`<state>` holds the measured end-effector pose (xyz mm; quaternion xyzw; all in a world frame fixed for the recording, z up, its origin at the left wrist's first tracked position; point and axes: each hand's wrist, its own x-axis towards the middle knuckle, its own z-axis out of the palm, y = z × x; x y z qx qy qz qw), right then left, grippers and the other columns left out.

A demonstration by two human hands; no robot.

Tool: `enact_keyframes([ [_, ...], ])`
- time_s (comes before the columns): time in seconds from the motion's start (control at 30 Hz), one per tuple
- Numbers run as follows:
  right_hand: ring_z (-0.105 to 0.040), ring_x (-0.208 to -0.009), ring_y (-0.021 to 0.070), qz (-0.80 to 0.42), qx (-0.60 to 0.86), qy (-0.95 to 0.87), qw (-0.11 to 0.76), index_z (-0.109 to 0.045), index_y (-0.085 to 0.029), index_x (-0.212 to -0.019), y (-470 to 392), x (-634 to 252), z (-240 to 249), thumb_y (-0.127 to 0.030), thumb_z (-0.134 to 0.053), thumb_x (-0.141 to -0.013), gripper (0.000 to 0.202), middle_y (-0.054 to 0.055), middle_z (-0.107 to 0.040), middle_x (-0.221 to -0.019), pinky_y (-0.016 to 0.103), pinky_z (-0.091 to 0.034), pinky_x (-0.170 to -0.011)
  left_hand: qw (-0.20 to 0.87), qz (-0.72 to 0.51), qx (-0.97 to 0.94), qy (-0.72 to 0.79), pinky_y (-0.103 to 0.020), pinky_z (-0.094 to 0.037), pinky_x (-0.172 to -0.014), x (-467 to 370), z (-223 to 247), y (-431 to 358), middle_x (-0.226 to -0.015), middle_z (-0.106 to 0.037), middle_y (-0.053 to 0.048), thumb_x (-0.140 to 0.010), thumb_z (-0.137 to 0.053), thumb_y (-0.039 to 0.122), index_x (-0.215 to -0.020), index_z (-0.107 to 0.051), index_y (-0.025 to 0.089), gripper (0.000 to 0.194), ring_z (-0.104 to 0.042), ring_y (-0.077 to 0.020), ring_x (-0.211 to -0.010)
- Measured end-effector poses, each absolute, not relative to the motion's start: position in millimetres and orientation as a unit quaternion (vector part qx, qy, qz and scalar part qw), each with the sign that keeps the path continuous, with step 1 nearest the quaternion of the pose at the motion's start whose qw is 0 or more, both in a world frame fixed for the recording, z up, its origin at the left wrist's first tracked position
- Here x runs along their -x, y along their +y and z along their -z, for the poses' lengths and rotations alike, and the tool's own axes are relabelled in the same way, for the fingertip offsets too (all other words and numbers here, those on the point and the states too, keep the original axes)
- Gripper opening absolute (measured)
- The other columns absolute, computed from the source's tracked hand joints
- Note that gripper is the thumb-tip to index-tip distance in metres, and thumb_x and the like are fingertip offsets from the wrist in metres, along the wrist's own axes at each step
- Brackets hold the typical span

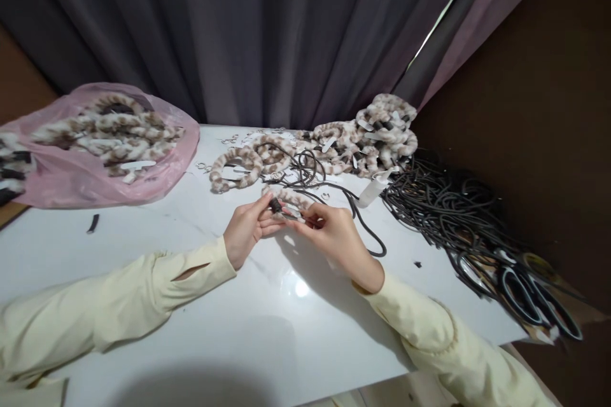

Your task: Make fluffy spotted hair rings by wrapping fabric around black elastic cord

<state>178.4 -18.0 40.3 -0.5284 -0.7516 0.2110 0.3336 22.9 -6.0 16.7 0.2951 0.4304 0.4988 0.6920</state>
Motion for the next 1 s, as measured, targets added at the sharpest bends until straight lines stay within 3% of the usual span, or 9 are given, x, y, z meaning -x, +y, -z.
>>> enact_keyframes([
  [0.23,-0.041,-0.049,0.0078,-0.228,0.537,-0.727,0.362,-0.054,-0.014,-0.058,-19.4,-192.7,-51.8,-0.035,-0.063,-0.072,0.027,-0.001,-0.051,-0.051,0.019,-0.032,-0.047,0.748,-0.431,-0.289,0.414,-0.030,-0.055,-0.060,-16.1,-25.9,-4.5,-0.084,-0.071,-0.015,-0.081,-0.045,0.044,-0.103,-0.060,0.011,0.042,-0.068,-0.0241,-0.073],
  [0.33,-0.043,-0.049,0.0086,-0.216,0.536,-0.715,0.393,-0.057,-0.014,-0.059,-31.2,-202.4,-67.9,-0.038,-0.063,-0.073,0.028,0.001,-0.054,-0.054,0.020,-0.033,-0.046,0.758,-0.399,-0.325,0.402,-0.027,-0.053,-0.051,-9.4,-32.0,-0.8,-0.092,-0.069,-0.016,-0.075,-0.053,0.039,-0.094,-0.064,0.012,0.035,-0.068,-0.0263,-0.075],
  [0.57,-0.050,-0.051,0.0133,-0.129,0.635,-0.554,0.523,-0.066,-0.018,-0.067,-100.7,-243.8,-81.0,-0.042,-0.071,-0.061,0.026,0.005,-0.062,-0.064,0.023,-0.042,-0.044,0.589,-0.328,-0.589,0.446,-0.016,-0.039,-0.033,-15.8,-108.9,54.9,-0.079,-0.070,-0.016,-0.070,-0.064,0.031,-0.068,-0.070,0.008,0.024,-0.058,-0.0119,-0.044],
  [0.63,-0.052,-0.051,0.0143,-0.151,0.677,-0.456,0.557,-0.067,-0.018,-0.070,-116.7,-256.3,-69.2,-0.043,-0.074,-0.055,0.030,0.004,-0.062,-0.062,0.023,-0.045,-0.045,0.448,-0.328,-0.709,0.435,-0.013,-0.036,-0.035,-36.0,-152.0,83.8,-0.072,-0.069,-0.017,-0.072,-0.061,0.029,-0.070,-0.070,0.003,0.028,-0.065,-0.0177,-0.054],
  [0.7,-0.050,-0.048,0.0133,-0.173,0.705,-0.358,0.588,-0.066,-0.017,-0.070,-125.2,-266.8,-52.9,-0.045,-0.075,-0.050,0.036,0.003,-0.059,-0.057,0.022,-0.044,-0.042,0.333,-0.326,-0.783,0.412,-0.010,-0.028,-0.042,-66.0,-195.6,113.1,-0.081,-0.067,-0.015,-0.082,-0.037,0.025,-0.081,-0.065,-0.006,0.042,-0.066,-0.0204,-0.069],
  [0.73,-0.050,-0.048,0.0129,-0.194,0.715,-0.319,0.591,-0.066,-0.016,-0.072,-126.8,-271.0,-44.1,-0.045,-0.076,-0.048,0.039,0.003,-0.059,-0.055,0.021,-0.044,-0.041,0.322,-0.314,-0.800,0.397,-0.012,-0.022,-0.045,-83.9,-214.6,126.7,-0.092,-0.060,-0.010,-0.079,-0.005,0.024,-0.089,-0.057,-0.017,0.066,-0.060,-0.0192,-0.076],
  [0.77,-0.049,-0.048,0.0124,-0.215,0.723,-0.285,0.591,-0.066,-0.015,-0.073,-126.9,-274.5,-35.5,-0.045,-0.077,-0.047,0.042,0.002,-0.058,-0.054,0.020,-0.043,-0.040,0.317,-0.304,-0.810,0.389,-0.013,-0.020,-0.043,-102.9,-230.5,139.1,-0.101,-0.056,-0.012,-0.076,0.000,0.024,-0.095,-0.053,-0.018,0.071,-0.059,-0.0183,-0.078],
  [0.9,-0.044,-0.043,0.0106,-0.281,0.710,-0.222,0.607,-0.065,-0.012,-0.073,-119.9,-281.4,-10.5,-0.047,-0.078,-0.045,0.047,0.000,-0.052,-0.049,0.019,-0.039,-0.036,0.340,-0.246,-0.814,0.401,-0.018,-0.031,-0.047,-179.4,-252.9,176.2,-0.111,-0.047,-0.020,-0.074,0.000,0.032,-0.084,-0.047,-0.024,0.074,-0.057,-0.0229,-0.085],
  [1.0,-0.048,-0.046,0.0120,-0.288,0.690,-0.220,0.627,-0.065,-0.012,-0.073,-115.4,-281.7,-4.3,-0.046,-0.078,-0.045,0.046,0.001,-0.054,-0.052,0.020,-0.041,-0.038,0.369,-0.226,-0.792,0.430,-0.029,-0.043,-0.068,-219.8,-237.3,195.0,-0.116,-0.046,-0.014,-0.084,0.005,0.032,-0.086,-0.052,-0.021,0.077,-0.057,-0.0233,-0.091],
])
